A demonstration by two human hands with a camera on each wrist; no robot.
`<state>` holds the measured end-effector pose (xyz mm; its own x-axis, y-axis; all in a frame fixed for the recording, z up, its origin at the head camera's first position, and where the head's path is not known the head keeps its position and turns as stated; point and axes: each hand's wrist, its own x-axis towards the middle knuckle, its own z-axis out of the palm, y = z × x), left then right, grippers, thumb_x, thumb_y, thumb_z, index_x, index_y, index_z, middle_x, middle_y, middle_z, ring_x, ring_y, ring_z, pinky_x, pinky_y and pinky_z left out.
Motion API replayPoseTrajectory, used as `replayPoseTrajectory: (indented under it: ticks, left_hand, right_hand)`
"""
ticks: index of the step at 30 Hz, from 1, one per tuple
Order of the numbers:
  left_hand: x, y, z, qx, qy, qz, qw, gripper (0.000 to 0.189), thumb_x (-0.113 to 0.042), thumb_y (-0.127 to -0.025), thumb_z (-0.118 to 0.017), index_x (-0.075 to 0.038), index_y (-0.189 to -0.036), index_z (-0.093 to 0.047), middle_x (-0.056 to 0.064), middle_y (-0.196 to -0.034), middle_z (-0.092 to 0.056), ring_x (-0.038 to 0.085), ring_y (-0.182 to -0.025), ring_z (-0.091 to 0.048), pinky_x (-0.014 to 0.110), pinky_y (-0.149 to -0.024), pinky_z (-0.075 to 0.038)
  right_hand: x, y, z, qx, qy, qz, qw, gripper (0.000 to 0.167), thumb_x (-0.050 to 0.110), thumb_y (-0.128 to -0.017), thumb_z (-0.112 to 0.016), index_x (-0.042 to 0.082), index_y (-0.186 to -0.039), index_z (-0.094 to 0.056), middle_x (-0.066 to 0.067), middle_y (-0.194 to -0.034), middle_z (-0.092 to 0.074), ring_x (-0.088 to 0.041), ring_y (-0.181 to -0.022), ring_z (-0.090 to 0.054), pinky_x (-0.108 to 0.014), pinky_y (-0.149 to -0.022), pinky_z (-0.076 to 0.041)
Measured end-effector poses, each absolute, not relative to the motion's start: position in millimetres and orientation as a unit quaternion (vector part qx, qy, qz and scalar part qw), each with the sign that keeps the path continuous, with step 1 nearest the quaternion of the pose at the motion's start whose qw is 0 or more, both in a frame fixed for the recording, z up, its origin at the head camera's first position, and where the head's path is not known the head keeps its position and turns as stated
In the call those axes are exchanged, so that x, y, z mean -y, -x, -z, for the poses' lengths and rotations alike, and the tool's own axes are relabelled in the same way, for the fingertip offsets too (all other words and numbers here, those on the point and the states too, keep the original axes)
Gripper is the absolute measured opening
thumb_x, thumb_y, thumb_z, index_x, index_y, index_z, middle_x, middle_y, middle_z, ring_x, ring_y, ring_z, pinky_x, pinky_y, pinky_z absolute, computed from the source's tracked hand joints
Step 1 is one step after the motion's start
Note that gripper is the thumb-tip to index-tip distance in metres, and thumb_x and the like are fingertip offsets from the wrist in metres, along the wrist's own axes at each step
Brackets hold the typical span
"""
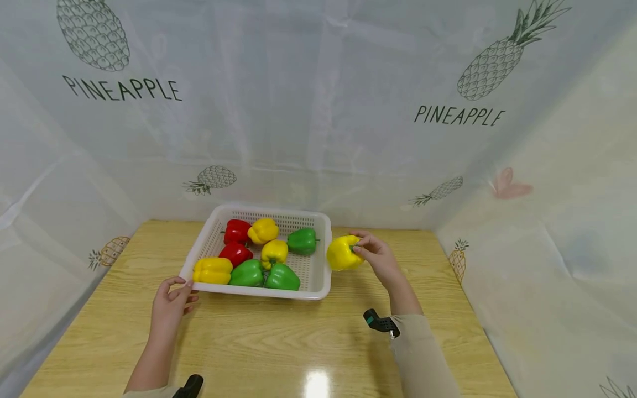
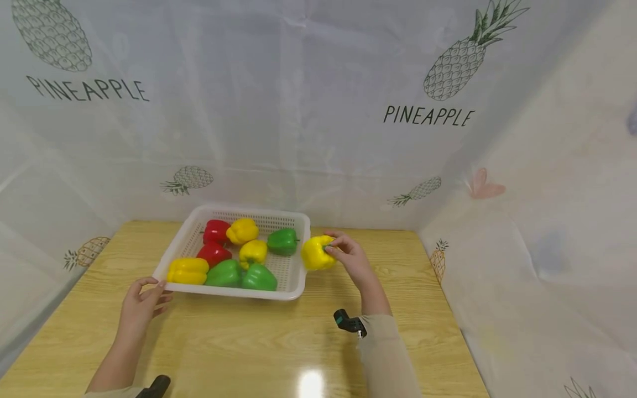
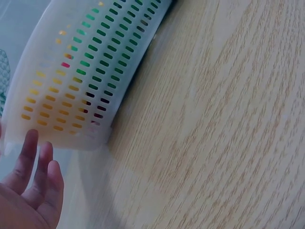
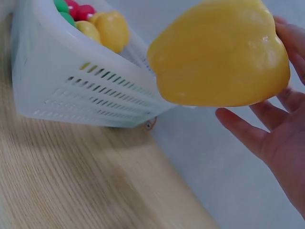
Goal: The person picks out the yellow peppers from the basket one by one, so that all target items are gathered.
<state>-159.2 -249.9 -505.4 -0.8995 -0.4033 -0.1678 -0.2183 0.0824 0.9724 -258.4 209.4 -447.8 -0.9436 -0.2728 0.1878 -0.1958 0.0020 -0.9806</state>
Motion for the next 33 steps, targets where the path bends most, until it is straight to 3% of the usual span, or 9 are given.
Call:
replayPoseTrajectory:
  ticks: [6,12,18,33]
  left_hand:
    - [249,160,505,0.731,-0.213,0.644,0.075,0.026,-0.034,-0.100,-0.057,-0.016,-0.112,-0.042,-0.001,-0.086,-0.071,0.015,-0.077,-0.067,0.028,-0.066,-0.055]
    - [249,160,506,0.729,-0.208,0.647,0.076,0.028,-0.033,-0.100,-0.057,-0.013,-0.113,-0.042,-0.005,-0.082,-0.070,0.013,-0.074,-0.067,0.027,-0.065,-0.055]
    - [249,159,506,0.728,-0.206,0.650,0.076,0.027,-0.032,-0.100,-0.057,-0.014,-0.113,-0.042,-0.005,-0.081,-0.070,0.013,-0.073,-0.067,0.028,-0.064,-0.055]
    - [249,160,506,0.732,-0.211,0.644,0.078,0.026,-0.032,-0.100,-0.056,-0.014,-0.113,-0.042,-0.006,-0.080,-0.070,0.014,-0.074,-0.068,0.027,-0.064,-0.055]
  right_hand:
    - [-216,257,460,-0.687,0.155,0.710,0.019,0.008,0.007,-0.099,-0.058,0.012,-0.092,-0.057,-0.025,-0.141,-0.040,-0.028,-0.120,-0.052,-0.030,-0.085,-0.053]
    - [-220,261,475,-0.656,0.123,0.744,0.017,0.004,0.008,-0.099,-0.057,0.006,-0.096,-0.057,-0.028,-0.138,-0.039,-0.024,-0.116,-0.054,-0.030,-0.085,-0.053]
    - [-221,268,490,-0.680,0.091,0.726,0.051,0.020,0.019,-0.099,-0.059,0.000,-0.102,-0.055,-0.019,-0.134,-0.043,-0.024,-0.114,-0.054,-0.030,-0.087,-0.052]
    - [-225,291,506,-0.702,0.079,0.692,0.146,0.031,0.025,-0.104,-0.051,-0.003,-0.115,-0.052,-0.012,-0.111,-0.056,-0.020,-0.089,-0.059,-0.032,-0.079,-0.052]
